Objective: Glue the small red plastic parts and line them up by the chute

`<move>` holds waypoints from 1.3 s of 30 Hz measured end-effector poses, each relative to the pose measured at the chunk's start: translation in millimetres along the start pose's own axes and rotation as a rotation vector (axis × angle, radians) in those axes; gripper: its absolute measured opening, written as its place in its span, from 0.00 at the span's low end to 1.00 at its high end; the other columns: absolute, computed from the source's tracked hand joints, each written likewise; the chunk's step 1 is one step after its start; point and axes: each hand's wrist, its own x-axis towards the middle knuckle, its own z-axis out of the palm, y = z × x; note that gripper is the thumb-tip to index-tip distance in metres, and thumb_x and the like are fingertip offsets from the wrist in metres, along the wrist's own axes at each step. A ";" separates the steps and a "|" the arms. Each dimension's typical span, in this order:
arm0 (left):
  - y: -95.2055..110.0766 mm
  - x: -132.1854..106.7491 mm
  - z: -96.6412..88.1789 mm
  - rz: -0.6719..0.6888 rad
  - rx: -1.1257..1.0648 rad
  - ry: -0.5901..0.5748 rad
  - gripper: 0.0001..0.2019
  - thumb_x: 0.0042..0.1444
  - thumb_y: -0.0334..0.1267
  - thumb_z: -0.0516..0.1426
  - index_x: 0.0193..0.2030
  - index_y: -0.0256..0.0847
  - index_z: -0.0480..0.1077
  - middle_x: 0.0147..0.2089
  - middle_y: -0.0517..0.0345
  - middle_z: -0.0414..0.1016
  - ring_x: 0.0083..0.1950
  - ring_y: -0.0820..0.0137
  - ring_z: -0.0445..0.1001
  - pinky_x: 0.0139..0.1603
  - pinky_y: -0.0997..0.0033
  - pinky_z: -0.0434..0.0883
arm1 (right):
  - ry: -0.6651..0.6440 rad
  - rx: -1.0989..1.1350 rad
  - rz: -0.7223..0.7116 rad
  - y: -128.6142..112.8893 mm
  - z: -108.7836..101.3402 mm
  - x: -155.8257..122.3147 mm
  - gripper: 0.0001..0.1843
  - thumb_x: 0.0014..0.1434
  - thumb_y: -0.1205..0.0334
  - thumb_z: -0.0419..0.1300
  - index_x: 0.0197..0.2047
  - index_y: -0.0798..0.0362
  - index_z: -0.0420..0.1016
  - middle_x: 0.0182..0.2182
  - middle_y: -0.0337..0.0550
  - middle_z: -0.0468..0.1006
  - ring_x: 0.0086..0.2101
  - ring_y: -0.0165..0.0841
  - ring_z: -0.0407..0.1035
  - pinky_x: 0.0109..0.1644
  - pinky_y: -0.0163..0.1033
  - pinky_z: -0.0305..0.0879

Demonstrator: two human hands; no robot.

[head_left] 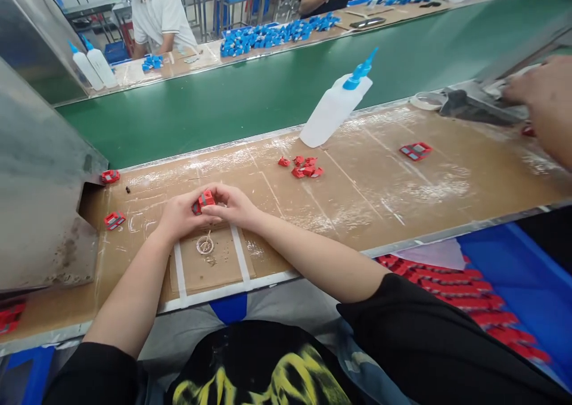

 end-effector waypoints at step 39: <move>-38.2 12.0 -5.1 -0.384 -1.143 0.473 0.28 0.58 0.63 0.61 0.52 0.41 0.71 0.33 0.62 0.66 0.23 0.78 0.62 0.17 0.76 0.59 | -0.603 -0.627 -0.111 -22.7 2.3 -7.2 0.24 0.68 0.53 0.56 0.23 0.52 0.57 0.21 0.33 0.59 0.24 0.26 0.53 0.32 0.35 0.47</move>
